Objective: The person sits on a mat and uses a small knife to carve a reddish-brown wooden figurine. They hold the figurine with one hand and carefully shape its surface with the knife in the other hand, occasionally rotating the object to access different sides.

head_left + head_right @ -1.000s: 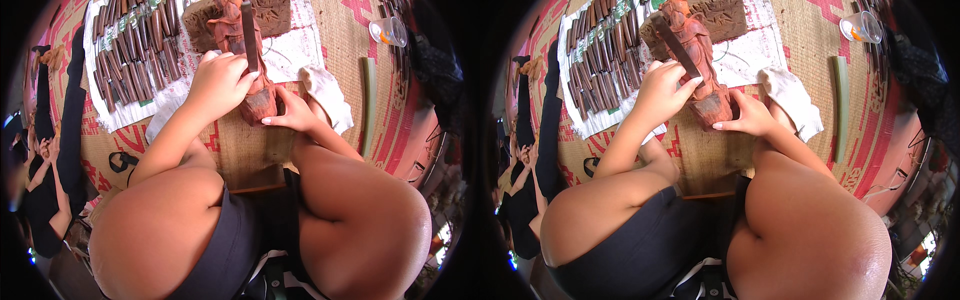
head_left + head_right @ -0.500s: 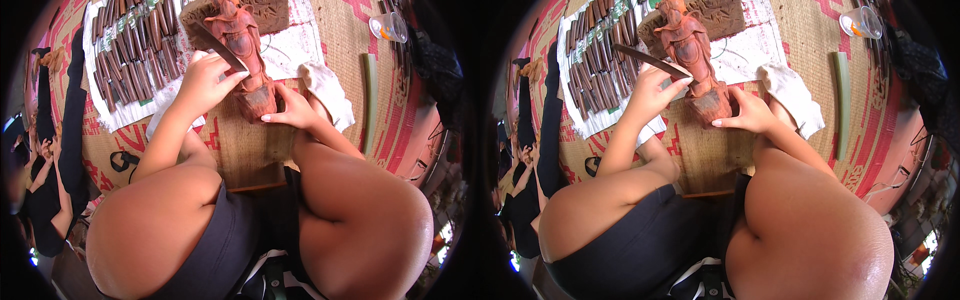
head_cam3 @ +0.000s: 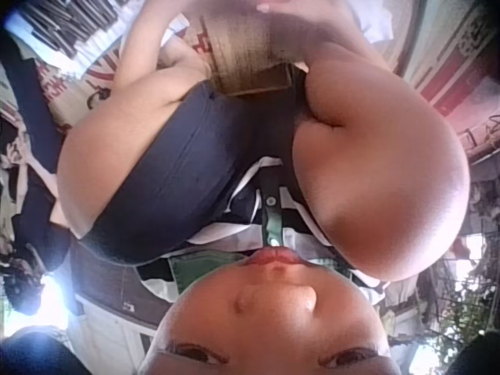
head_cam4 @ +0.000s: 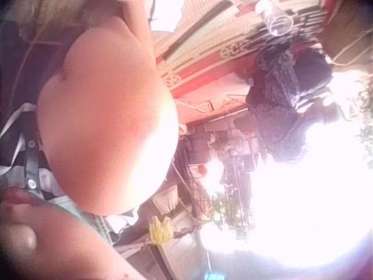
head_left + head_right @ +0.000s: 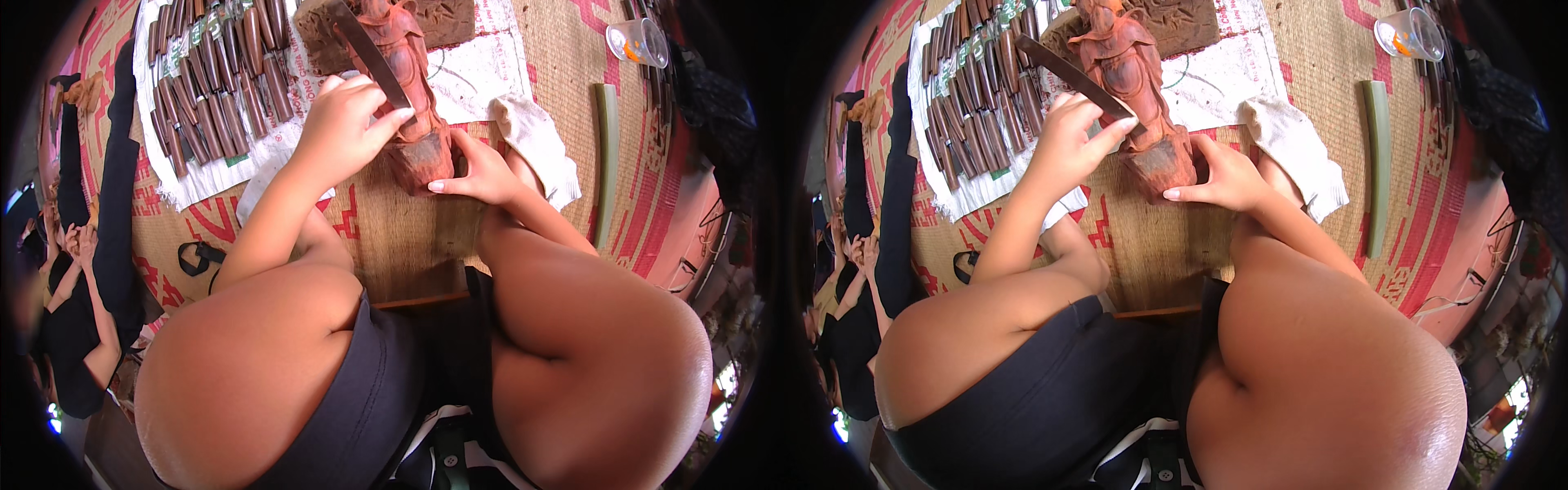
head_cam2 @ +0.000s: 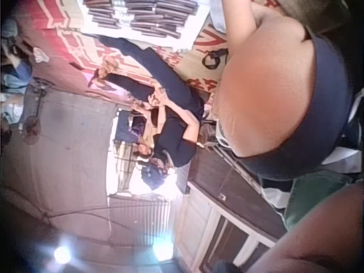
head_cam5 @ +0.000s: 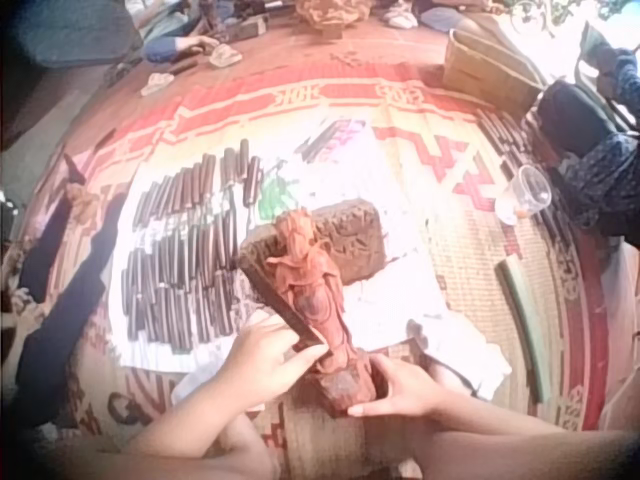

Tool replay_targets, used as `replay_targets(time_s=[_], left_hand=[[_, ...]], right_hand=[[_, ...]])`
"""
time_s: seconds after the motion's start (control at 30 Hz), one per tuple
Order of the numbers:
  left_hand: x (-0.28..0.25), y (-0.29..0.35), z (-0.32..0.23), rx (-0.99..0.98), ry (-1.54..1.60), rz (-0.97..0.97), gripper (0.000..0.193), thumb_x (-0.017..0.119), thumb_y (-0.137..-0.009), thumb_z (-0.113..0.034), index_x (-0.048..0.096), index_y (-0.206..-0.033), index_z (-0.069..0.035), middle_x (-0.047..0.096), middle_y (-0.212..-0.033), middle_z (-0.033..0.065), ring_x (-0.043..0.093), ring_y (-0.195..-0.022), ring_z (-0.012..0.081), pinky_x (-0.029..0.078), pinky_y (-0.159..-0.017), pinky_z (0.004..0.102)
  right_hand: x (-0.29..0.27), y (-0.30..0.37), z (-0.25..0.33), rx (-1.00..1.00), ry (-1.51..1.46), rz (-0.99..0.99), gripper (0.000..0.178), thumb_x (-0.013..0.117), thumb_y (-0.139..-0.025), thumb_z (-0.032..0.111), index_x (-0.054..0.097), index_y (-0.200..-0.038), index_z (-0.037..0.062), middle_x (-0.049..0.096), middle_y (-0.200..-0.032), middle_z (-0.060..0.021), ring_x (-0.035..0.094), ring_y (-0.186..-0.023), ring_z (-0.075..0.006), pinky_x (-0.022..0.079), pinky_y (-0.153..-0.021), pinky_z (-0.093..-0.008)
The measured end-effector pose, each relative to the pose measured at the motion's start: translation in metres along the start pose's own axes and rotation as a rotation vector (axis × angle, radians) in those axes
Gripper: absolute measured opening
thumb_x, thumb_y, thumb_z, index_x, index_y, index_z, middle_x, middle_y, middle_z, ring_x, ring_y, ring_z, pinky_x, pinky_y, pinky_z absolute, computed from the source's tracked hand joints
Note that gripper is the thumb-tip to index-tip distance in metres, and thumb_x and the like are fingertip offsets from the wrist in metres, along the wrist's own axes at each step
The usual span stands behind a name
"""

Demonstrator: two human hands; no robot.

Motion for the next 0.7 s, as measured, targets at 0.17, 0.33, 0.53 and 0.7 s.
replay_targets(time_s=[0.17, 0.33, 0.53, 0.7], left_hand=[[0.002, 0.003, -0.002, 0.023, 0.081, -0.041, 0.015, 0.062, -0.076, -0.022, 0.065, -0.083, -0.008, 0.059, -0.073, 0.0054, 0.054, -0.072, 0.0233, 0.038, -0.073, 0.0331], [-0.002, -0.001, -0.005, 0.031, -0.002, -0.039, 0.014, 0.063, -0.076, -0.021, 0.065, -0.083, -0.009, 0.061, -0.077, 0.0056, 0.055, -0.074, 0.0243, 0.039, -0.072, 0.0343], [-0.002, -0.001, -0.006, 0.033, -0.059, -0.078, 0.013, 0.064, -0.076, -0.02, 0.065, -0.081, -0.008, 0.062, -0.077, 0.0067, 0.055, -0.074, 0.0258, 0.039, -0.072, 0.0345], [0.006, 0.002, -0.003, -0.001, 0.039, -0.027, 0.013, 0.064, -0.076, -0.02, 0.064, -0.08, -0.007, 0.061, -0.075, 0.0073, 0.055, -0.073, 0.0269, 0.04, -0.071, 0.0348]], right_hand=[[0.0, -0.001, 0.007, 0.031, -0.065, 0.045, 0.089, 0.074, -0.06, 0.055, 0.044, -0.121, -0.0014, 0.058, -0.106, -0.0203, 0.058, -0.097, -0.0292, 0.044, -0.086, -0.0362], [0.0, -0.001, 0.008, 0.032, -0.073, 0.035, 0.089, 0.074, -0.06, 0.055, 0.044, -0.121, -0.0019, 0.059, -0.105, -0.0197, 0.059, -0.095, -0.0287, 0.045, -0.085, -0.0361], [0.001, -0.001, 0.004, 0.017, -0.055, 0.024, 0.089, 0.074, -0.059, 0.057, 0.044, -0.121, -0.0008, 0.058, -0.105, -0.0205, 0.058, -0.097, -0.0296, 0.045, -0.085, -0.0368], [0.002, -0.002, 0.003, 0.018, -0.041, 0.018, 0.09, 0.073, -0.059, 0.058, 0.044, -0.12, -0.0004, 0.058, -0.106, -0.0207, 0.058, -0.097, -0.0304, 0.044, -0.086, -0.0374]])
Point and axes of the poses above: each hand's wrist, its own y-axis away from the middle knuckle, its own x-axis out of the palm, z = x × y, the point moved 6 cm from there along -y, towards the middle knuckle
